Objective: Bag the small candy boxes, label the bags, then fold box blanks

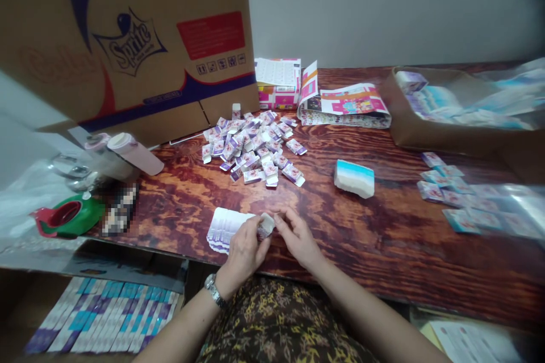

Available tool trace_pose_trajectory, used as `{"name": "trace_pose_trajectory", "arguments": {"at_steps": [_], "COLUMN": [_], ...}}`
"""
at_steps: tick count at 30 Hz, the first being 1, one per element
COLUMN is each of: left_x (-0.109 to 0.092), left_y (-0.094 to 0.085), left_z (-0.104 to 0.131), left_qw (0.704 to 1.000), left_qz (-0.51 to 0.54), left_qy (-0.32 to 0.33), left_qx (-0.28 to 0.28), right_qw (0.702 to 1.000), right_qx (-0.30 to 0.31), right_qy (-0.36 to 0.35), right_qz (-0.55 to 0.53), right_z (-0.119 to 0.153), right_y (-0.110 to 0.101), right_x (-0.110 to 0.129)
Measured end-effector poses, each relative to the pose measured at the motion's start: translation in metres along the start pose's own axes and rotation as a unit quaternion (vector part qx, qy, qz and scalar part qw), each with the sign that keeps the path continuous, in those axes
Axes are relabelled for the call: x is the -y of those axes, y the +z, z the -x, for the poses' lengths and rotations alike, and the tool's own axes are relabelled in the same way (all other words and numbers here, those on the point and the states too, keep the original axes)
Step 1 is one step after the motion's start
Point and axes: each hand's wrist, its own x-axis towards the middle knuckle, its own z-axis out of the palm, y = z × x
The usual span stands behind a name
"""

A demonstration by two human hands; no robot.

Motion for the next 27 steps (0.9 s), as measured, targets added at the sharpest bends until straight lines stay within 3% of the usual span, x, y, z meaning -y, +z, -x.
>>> {"name": "trace_pose_trajectory", "arguments": {"at_steps": [4,7,9,11,15,18,20,22,25,27], "left_x": [0.0,0.0,0.003,0.009,0.021,0.024,0.024,0.025,0.026,0.024], "left_y": [0.004,0.007,0.01,0.01,-0.001,-0.017,-0.021,-0.018,-0.006,0.002], "left_z": [0.002,0.002,-0.002,-0.013,-0.056,-0.078,-0.074,-0.056,-0.02,-0.002], "left_qw": [0.999,0.999,1.0,1.0,0.997,0.996,0.997,0.996,0.993,0.996], "left_qz": [-0.03,-0.027,-0.023,-0.018,0.003,0.012,0.039,0.079,0.084,0.04], "left_qy": [-0.011,-0.009,-0.002,-0.005,-0.067,-0.046,-0.03,-0.044,-0.071,-0.049], "left_qx": [0.002,0.015,0.019,0.019,-0.029,-0.077,-0.058,-0.017,0.032,0.058], "right_qw": [0.999,0.991,0.985,0.982,0.979,0.945,0.914,0.904,0.928,0.959], "right_qx": [0.014,-0.001,0.027,0.06,0.056,0.094,0.113,0.103,0.07,0.046], "right_qy": [0.012,-0.037,-0.075,-0.087,-0.069,-0.094,-0.11,-0.11,-0.102,-0.074], "right_qz": [0.028,0.128,0.155,0.157,0.186,0.3,0.373,0.401,0.353,0.271], "right_z": [-0.005,0.001,0.005,0.003,-0.01,-0.015,-0.013,-0.009,-0.006,-0.008], "right_y": [0.001,0.003,0.004,0.002,0.002,0.007,0.012,0.015,0.013,0.01], "right_x": [0.002,0.009,0.011,0.008,-0.016,-0.04,-0.053,-0.061,-0.061,-0.055]}}
